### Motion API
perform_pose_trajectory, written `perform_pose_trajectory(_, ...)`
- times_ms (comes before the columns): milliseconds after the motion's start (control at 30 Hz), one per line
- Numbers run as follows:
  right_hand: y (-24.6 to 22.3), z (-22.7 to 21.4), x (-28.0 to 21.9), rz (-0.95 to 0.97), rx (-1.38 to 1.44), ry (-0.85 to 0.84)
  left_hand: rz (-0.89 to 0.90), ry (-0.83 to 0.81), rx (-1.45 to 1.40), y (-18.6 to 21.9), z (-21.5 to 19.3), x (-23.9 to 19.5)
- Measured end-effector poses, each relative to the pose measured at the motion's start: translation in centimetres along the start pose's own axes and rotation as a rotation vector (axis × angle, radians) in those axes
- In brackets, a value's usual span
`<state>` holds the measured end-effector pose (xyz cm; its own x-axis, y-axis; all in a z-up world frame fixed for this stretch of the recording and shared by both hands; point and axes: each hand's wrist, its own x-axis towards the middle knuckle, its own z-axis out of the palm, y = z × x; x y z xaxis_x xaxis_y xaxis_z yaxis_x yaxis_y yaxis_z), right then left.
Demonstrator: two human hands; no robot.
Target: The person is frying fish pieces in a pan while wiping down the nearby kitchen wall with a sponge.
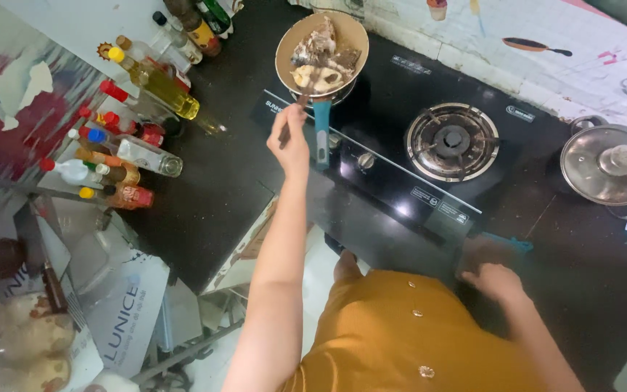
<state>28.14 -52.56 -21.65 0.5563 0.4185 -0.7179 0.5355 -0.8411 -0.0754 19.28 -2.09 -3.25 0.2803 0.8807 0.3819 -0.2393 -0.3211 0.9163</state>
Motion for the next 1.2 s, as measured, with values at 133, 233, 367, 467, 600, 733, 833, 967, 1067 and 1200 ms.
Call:
perform_pose_trajectory(133,0.1,0.0,0.2,0.003,-0.007,0.001,0.026,0.047,-0.124,-0.3,-0.7,1.5)
perform_pose_trajectory(233,0.0,0.0,0.0,0.019,-0.028,-0.028,0.083,0.027,0.024,-0.7,-1.5,1.8)
perform_pose_trajectory(367,0.4,0.6,0.1,0.006,0.013,0.029,0.075,0.021,0.104,2.3,-2.1,1.6)
perform_pose_trajectory(467,0.8,0.9,0.4,0.0,0.004,0.039,0.115,0.056,0.152,4.4,-2.8,1.0)
perform_pose_trajectory(600,0.5,0.1,0.3,0.016,0.024,-0.023,0.129,0.083,0.265,3.9,-4.5,0.1)
perform_pose_trajectory(733,-0.4,-1.0,-0.6,0.008,0.06,-0.013,0.074,0.053,0.299,3.2,-5.2,-0.8)
perform_pose_trajectory(833,-1.0,-1.7,-1.5,0.038,0.039,-0.028,0.064,0.066,0.22,4.0,-4.8,-1.6)
perform_pose_trajectory(967,-0.8,-1.8,-1.4,0.031,0.021,-0.033,0.081,0.047,0.168,4.4,-3.6,-2.2)
perform_pose_trajectory(1067,-0.8,-1.5,-1.4,0.026,0.022,-0.023,0.087,0.021,0.143,3.6,-2.3,-2.5)
perform_pose_trajectory(1200,-0.3,-0.6,-1.3,-0.016,0.004,0.05,0.094,-0.05,-0.028,0.9,-0.7,-2.4)
